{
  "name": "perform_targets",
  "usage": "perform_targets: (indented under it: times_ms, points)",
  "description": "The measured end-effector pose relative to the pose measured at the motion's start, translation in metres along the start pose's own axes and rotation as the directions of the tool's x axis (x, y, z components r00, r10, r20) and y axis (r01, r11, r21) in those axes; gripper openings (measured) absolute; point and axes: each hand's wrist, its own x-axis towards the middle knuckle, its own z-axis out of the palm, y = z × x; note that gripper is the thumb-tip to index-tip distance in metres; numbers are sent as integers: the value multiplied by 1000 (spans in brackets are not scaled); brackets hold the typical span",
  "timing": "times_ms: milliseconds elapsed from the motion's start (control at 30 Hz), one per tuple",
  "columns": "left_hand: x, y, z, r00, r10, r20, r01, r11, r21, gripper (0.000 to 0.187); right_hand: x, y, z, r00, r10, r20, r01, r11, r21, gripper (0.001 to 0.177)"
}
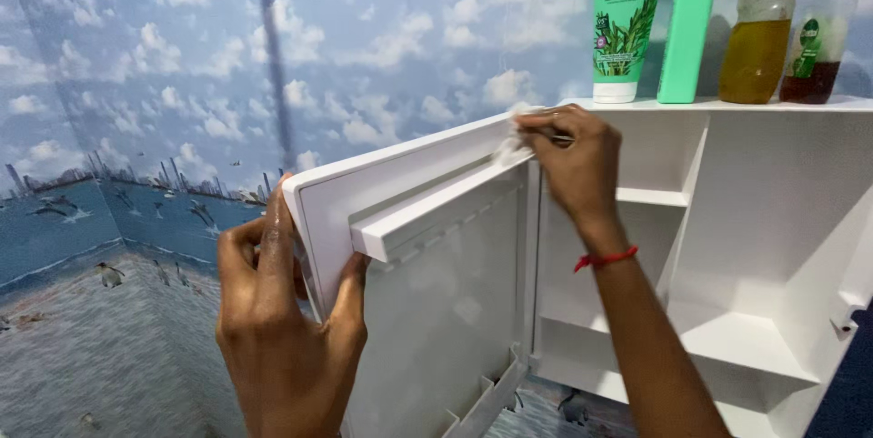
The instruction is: The person cleans the inside of a white wall-mounted bathroom cabinet. They wipe the door and shelves with a cloth, remove bottles of shampoo and lotion, wipe the shelves, and then place the bottles back. The person repeatedly rinses the cloth at the sink and wrings it out during the process.
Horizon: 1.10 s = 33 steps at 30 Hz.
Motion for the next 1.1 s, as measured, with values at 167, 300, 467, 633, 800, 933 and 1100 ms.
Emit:
perform_targets:
  times_ms: [167, 300, 467, 633, 800, 933, 1100]
  points:
    - [-4, -5, 3, 1000, 2, 27, -3, 1000, 8, 93, -29, 33, -1, 895, -44, -445, 56, 998, 14, 13]
    - [-3, -13, 2, 999, 16, 34, -16, 1000, 4, 100, -79, 16, 16, 773, 130, -620, -19, 983, 183, 4]
    - [-5, -15, 5, 989, 143, -31, -140, 987, 79, 93, -74, 5, 50, 916, 157, -368, -97, 980, 175, 8]
    - [-4, -15, 5, 991, 131, -17, -129, 987, 98, 90, -65, -10, 69, 812, 408, -418, -247, 888, 387, 10]
    - [-3, -15, 6, 990, 140, -15, -136, 978, 159, 90, -47, -13, 83, 666, 560, -494, -180, 762, 622, 13]
    - [-3, -18, 7, 991, 134, -3, -132, 976, 172, 90, -43, -16, 88, 682, 496, -537, -233, 844, 484, 11]
    - [-5, -13, 5, 994, 112, 14, -113, 980, 165, 88, -86, -71, 93, 852, 194, -485, 35, 905, 424, 10]
